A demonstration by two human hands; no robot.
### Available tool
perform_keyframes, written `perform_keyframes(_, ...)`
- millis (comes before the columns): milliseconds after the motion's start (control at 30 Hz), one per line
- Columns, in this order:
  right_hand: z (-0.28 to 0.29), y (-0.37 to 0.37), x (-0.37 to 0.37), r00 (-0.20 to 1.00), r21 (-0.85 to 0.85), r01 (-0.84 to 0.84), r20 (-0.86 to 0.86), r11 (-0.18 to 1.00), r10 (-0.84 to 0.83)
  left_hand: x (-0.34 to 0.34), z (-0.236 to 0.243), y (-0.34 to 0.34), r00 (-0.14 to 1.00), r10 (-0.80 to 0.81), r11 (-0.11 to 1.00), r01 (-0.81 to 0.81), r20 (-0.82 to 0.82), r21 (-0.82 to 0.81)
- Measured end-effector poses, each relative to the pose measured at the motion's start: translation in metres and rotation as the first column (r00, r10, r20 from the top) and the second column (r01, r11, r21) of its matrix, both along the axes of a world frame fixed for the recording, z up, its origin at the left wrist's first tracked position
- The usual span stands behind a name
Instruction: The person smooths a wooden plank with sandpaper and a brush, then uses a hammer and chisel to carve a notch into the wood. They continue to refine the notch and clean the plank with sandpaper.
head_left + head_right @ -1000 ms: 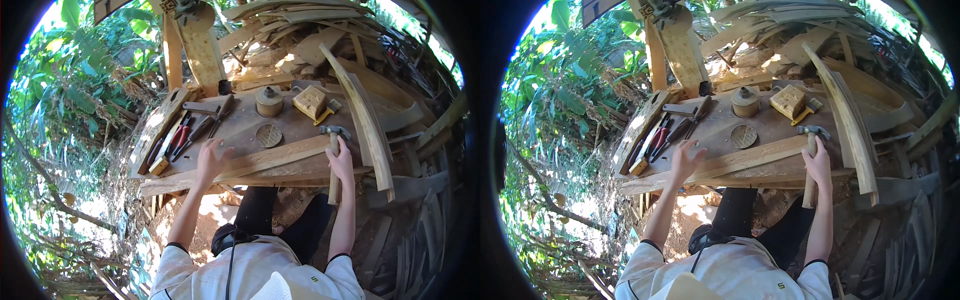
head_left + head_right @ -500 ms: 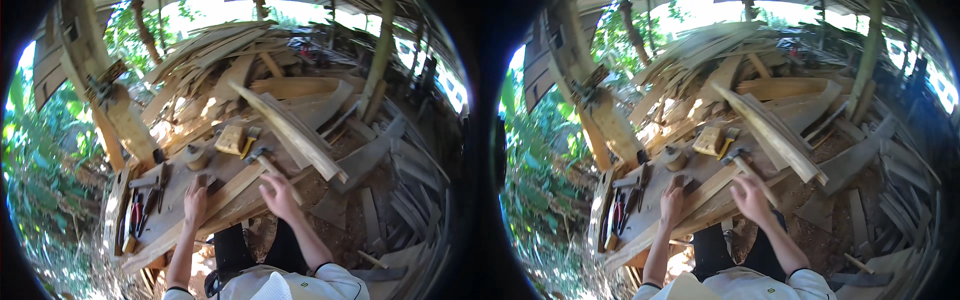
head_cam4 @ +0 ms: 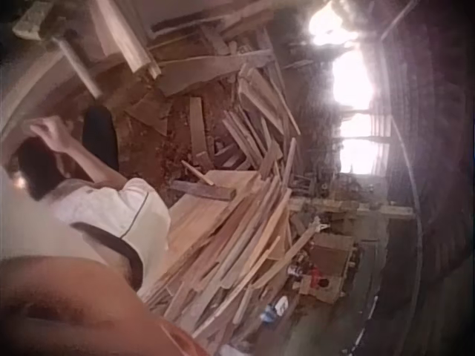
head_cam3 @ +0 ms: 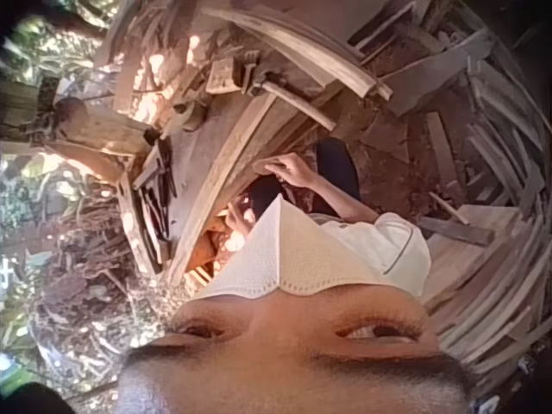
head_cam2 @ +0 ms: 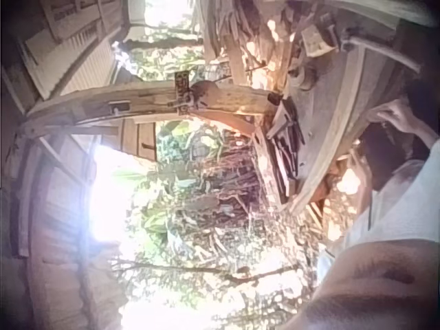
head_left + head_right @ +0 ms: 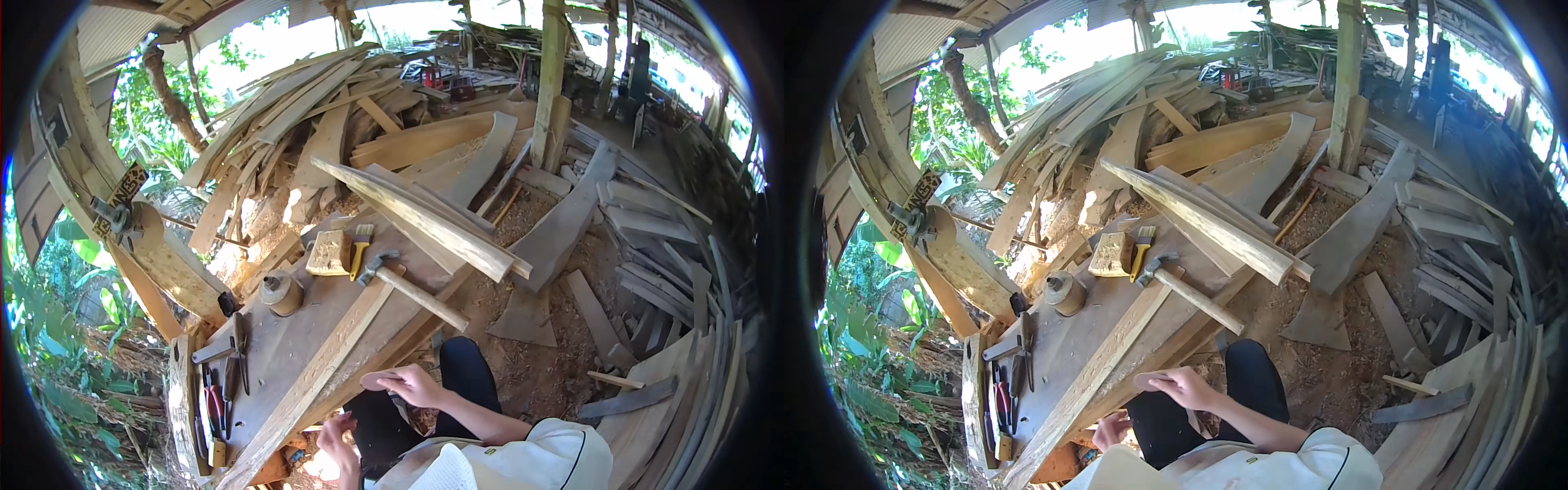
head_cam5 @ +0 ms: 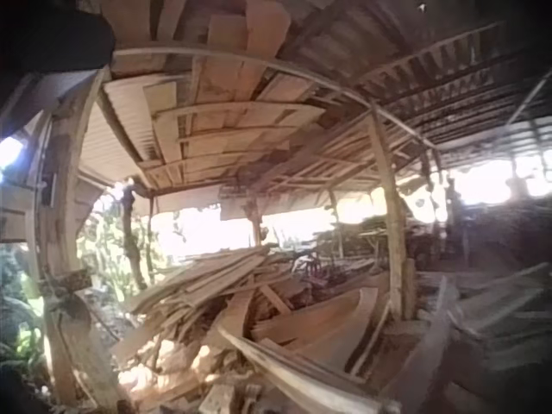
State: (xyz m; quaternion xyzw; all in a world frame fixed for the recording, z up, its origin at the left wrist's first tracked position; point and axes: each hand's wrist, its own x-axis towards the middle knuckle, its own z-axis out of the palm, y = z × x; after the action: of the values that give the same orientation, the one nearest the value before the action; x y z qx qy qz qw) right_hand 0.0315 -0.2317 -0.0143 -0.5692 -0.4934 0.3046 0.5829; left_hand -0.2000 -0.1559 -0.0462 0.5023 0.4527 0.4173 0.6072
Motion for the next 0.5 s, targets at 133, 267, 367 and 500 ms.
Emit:
perform_keyframes(133,-0.032,-0.013,0.016,0.997,-0.122,0.028,-0.066,0.992,-0.037,-0.049,-0.014,0.02,0.867,0.463,0.86,-0.388,0.185,-0.332)
perform_keyframes(267,-0.053,-0.017,0.006,0.991,0.007,0.131,0.006,0.991,-0.131,-0.102,-0.026,0.061,0.76,0.64,0.761,-0.607,0.112,-0.23)
perform_keyframes(367,-0.035,-0.017,-0.002,0.99,-0.153,0.107,0.105,0.983,-0.091,-0.115,-0.024,0.062,0.703,0.686,0.72,-0.692,0.186,-0.041)
perform_keyframes(500,-0.03,-0.015,-0.001,0.98,0.107,0.178,0.07,0.978,-0.186,-0.089,0.026,0.05,0.608,0.646,0.68,-0.733,0.462,0.015)
